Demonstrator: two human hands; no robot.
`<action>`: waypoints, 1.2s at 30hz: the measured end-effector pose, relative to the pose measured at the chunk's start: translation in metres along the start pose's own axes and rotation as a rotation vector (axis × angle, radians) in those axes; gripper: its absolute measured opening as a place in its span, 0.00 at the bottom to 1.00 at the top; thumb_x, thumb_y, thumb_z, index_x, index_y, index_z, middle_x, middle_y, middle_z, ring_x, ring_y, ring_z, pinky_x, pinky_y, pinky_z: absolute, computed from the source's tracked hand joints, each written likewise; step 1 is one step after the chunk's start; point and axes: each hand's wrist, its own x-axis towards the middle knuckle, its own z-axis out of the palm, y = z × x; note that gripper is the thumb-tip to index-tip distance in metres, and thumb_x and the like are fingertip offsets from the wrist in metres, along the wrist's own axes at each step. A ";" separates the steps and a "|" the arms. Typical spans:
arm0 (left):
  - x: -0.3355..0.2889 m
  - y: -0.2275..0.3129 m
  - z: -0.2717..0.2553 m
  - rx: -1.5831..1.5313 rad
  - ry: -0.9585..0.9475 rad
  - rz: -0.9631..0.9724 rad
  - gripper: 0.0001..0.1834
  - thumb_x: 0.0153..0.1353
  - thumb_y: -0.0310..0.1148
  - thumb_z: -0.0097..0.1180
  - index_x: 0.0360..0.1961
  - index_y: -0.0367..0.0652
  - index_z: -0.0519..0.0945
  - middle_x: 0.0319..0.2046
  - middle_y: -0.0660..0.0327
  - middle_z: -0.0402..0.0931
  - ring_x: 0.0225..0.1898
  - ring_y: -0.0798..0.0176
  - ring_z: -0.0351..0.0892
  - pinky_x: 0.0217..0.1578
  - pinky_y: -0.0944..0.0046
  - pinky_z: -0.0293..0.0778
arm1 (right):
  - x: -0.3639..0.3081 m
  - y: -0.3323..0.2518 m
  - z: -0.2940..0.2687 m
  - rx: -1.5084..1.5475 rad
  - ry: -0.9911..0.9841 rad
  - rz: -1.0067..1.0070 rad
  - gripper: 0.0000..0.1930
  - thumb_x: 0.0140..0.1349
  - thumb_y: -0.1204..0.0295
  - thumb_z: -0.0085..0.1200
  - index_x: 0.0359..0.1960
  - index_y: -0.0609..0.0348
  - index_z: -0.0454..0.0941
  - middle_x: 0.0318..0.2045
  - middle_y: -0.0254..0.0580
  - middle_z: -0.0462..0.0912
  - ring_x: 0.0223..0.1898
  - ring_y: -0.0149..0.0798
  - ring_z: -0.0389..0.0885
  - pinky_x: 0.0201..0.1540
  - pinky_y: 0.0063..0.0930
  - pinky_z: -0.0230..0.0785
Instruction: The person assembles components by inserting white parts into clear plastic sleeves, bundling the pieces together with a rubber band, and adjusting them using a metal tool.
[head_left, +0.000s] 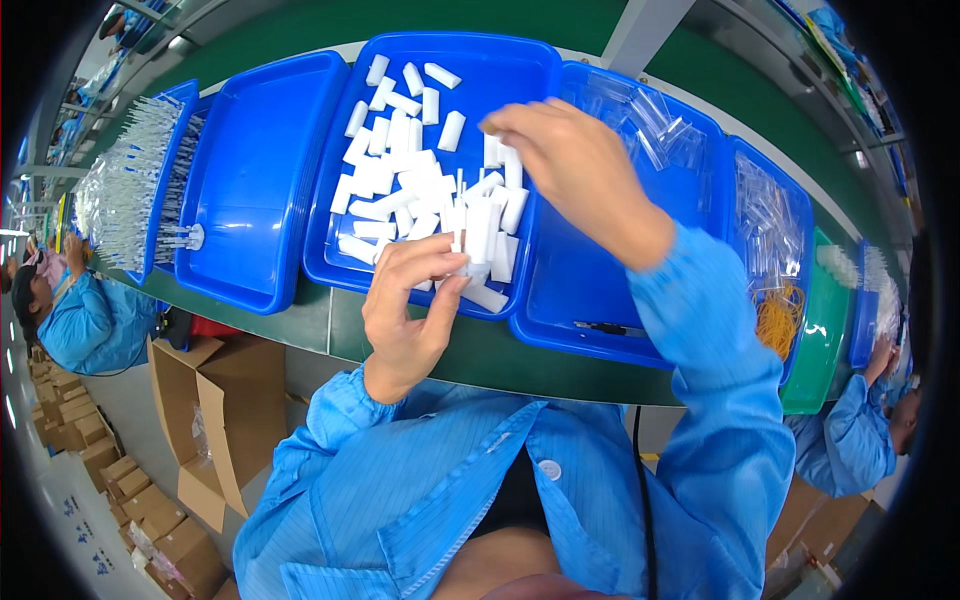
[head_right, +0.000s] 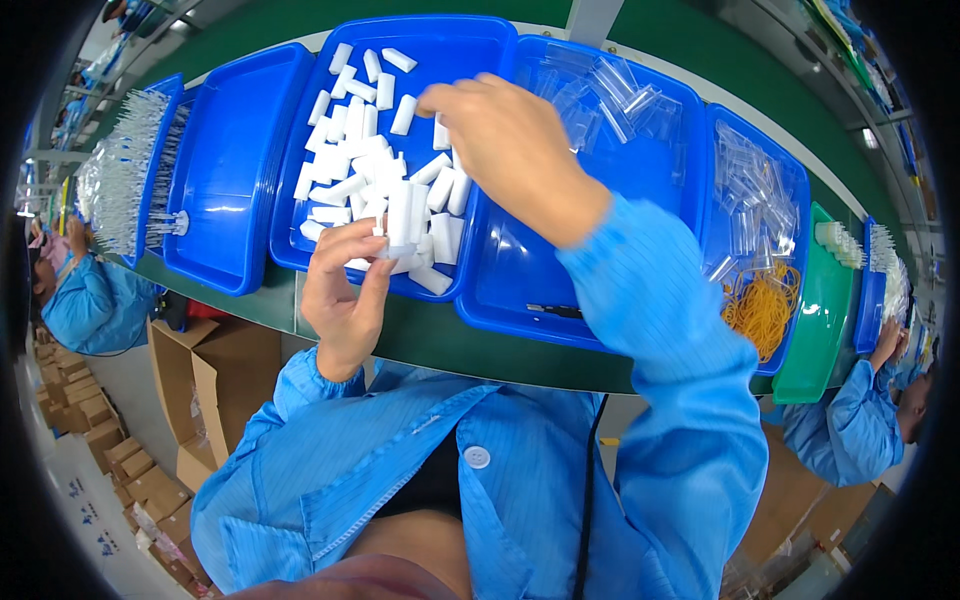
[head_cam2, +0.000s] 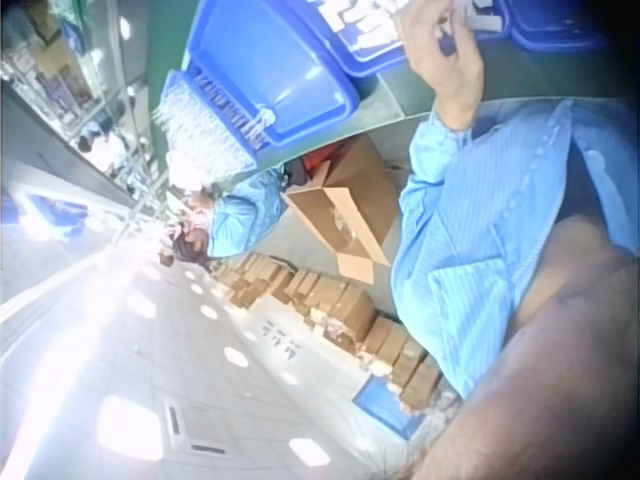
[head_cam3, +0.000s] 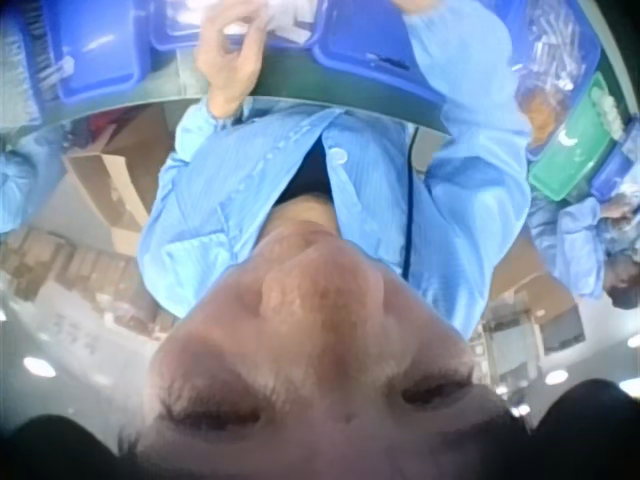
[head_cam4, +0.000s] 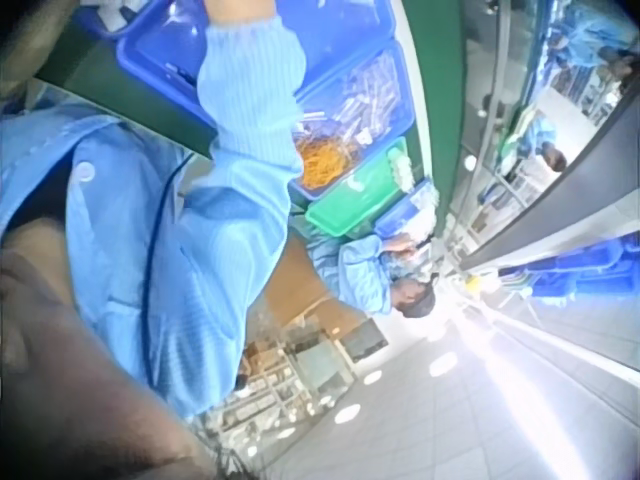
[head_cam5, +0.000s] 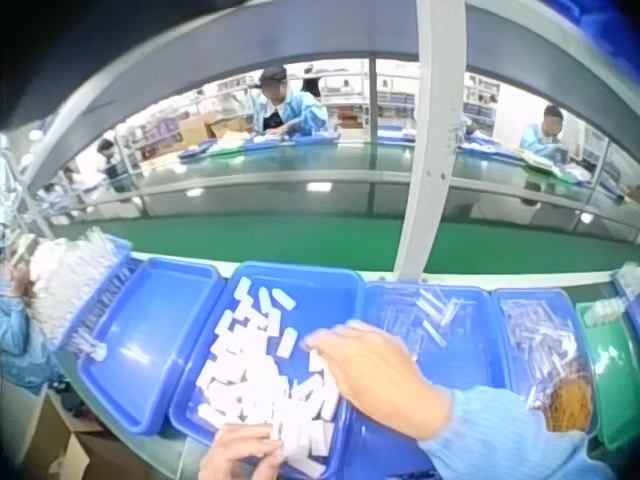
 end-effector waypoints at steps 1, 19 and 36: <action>-0.002 -0.001 -0.001 0.004 0.002 0.005 0.17 0.48 0.13 0.64 0.41 0.37 0.79 0.41 0.50 0.82 0.41 0.55 0.80 0.42 0.61 0.74 | 0.014 0.003 0.010 0.000 0.005 -0.005 0.09 0.59 0.77 0.54 0.40 0.59 0.82 0.38 0.39 0.85 0.41 0.44 0.82 0.43 0.39 0.75; -0.010 0.001 -0.010 -0.041 0.024 -0.105 0.16 0.49 0.14 0.65 0.41 0.37 0.80 0.43 0.50 0.80 0.40 0.59 0.79 0.35 0.66 0.77 | 0.055 0.018 0.063 -0.527 -0.135 -0.556 0.08 0.58 0.74 0.55 0.40 0.57 0.77 0.34 0.43 0.80 0.42 0.42 0.82 0.37 0.33 0.78; 0.008 0.023 0.014 0.009 -0.275 0.187 0.20 0.41 0.17 0.69 0.39 0.42 0.83 0.42 0.55 0.82 0.37 0.56 0.79 0.35 0.63 0.75 | -0.058 -0.035 -0.038 1.147 0.055 0.527 0.09 0.64 0.78 0.52 0.44 0.68 0.75 0.37 0.43 0.84 0.41 0.31 0.82 0.44 0.24 0.74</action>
